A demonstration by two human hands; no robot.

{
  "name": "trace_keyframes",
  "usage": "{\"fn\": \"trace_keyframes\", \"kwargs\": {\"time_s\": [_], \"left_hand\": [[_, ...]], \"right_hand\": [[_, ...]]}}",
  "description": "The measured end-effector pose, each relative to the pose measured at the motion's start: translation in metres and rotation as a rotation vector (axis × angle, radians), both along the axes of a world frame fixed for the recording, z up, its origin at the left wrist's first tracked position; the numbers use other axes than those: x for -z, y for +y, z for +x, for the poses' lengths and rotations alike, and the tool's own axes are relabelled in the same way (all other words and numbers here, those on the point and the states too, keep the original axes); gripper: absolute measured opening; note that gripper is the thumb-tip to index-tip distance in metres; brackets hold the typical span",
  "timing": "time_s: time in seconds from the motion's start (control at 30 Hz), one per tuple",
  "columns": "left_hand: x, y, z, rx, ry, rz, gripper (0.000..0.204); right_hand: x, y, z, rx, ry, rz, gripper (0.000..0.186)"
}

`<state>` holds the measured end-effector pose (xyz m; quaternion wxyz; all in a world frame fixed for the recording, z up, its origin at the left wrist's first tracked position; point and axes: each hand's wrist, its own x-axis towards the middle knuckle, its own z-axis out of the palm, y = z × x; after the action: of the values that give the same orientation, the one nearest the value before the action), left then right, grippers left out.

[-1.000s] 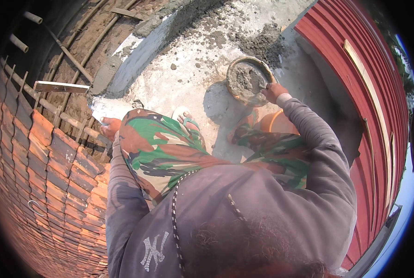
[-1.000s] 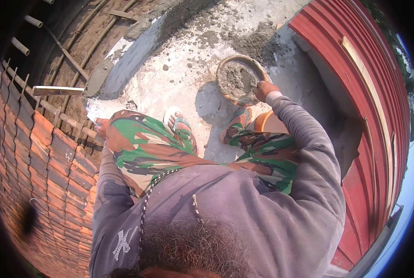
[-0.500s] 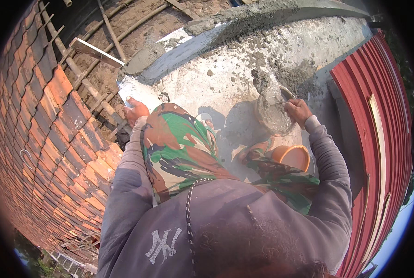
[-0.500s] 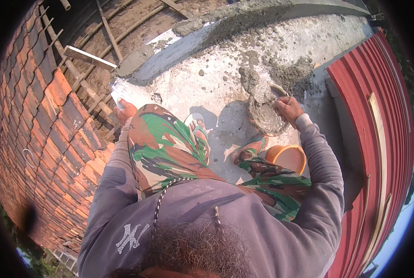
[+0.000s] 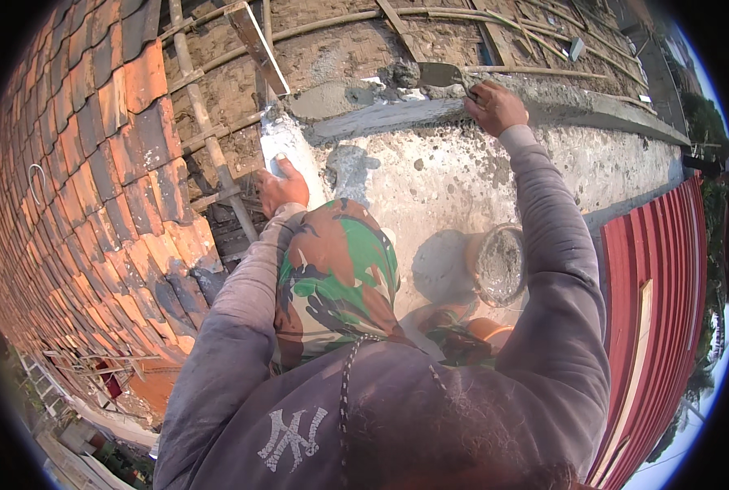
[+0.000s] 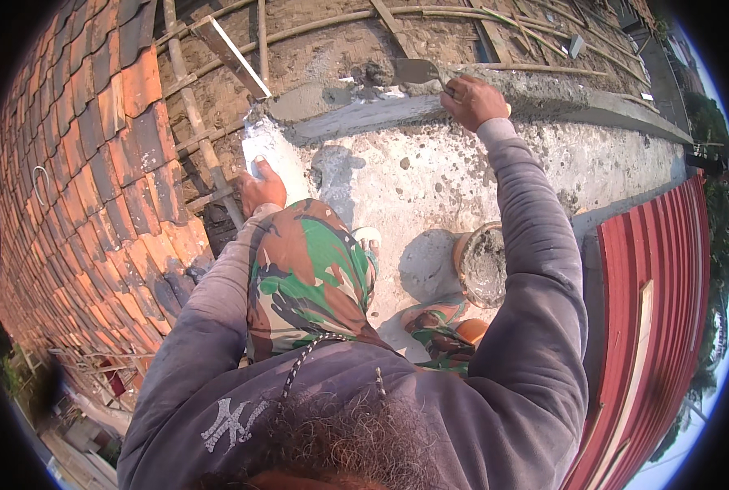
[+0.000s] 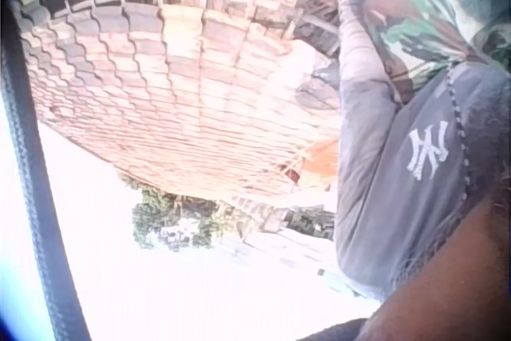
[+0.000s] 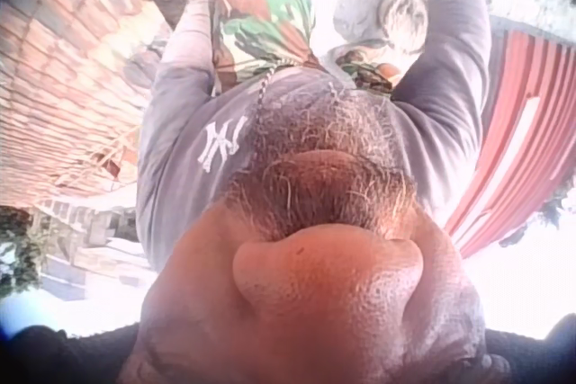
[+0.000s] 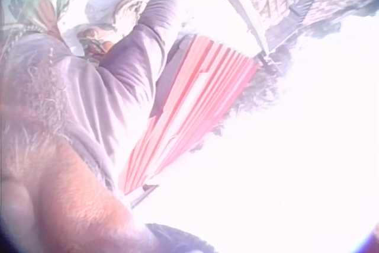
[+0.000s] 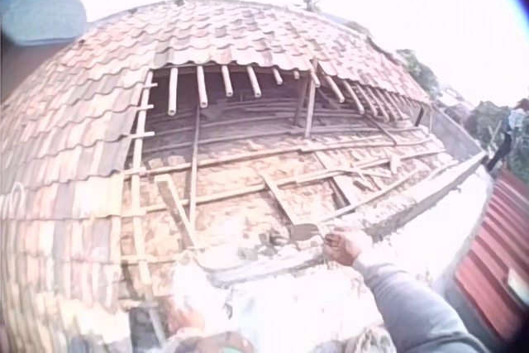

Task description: The person applies mortar to a concrete ledge on a rooftop using a trowel, taking mortar from a bucket and smoothing it along the structure.

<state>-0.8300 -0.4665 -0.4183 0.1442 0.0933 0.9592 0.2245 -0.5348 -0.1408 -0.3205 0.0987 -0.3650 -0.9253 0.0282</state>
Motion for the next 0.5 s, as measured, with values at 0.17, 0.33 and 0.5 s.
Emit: {"fn": "trace_keyframes", "kwargs": {"time_s": [0.17,0.33,0.5], "left_hand": [[0.006,-0.002,0.000,-0.019,0.059,0.004,0.074],[0.011,0.003,0.002,0.013,0.021,-0.011,0.074],[0.009,-0.003,-0.003,0.002,0.005,0.014,0.073]], "right_hand": [[0.009,-0.011,-0.021,0.067,-0.171,0.039,0.033],[0.060,-0.053,0.007,0.393,0.281,-0.657,0.043],[0.033,-0.125,-0.069,0.612,0.383,-1.235,0.044]]}}
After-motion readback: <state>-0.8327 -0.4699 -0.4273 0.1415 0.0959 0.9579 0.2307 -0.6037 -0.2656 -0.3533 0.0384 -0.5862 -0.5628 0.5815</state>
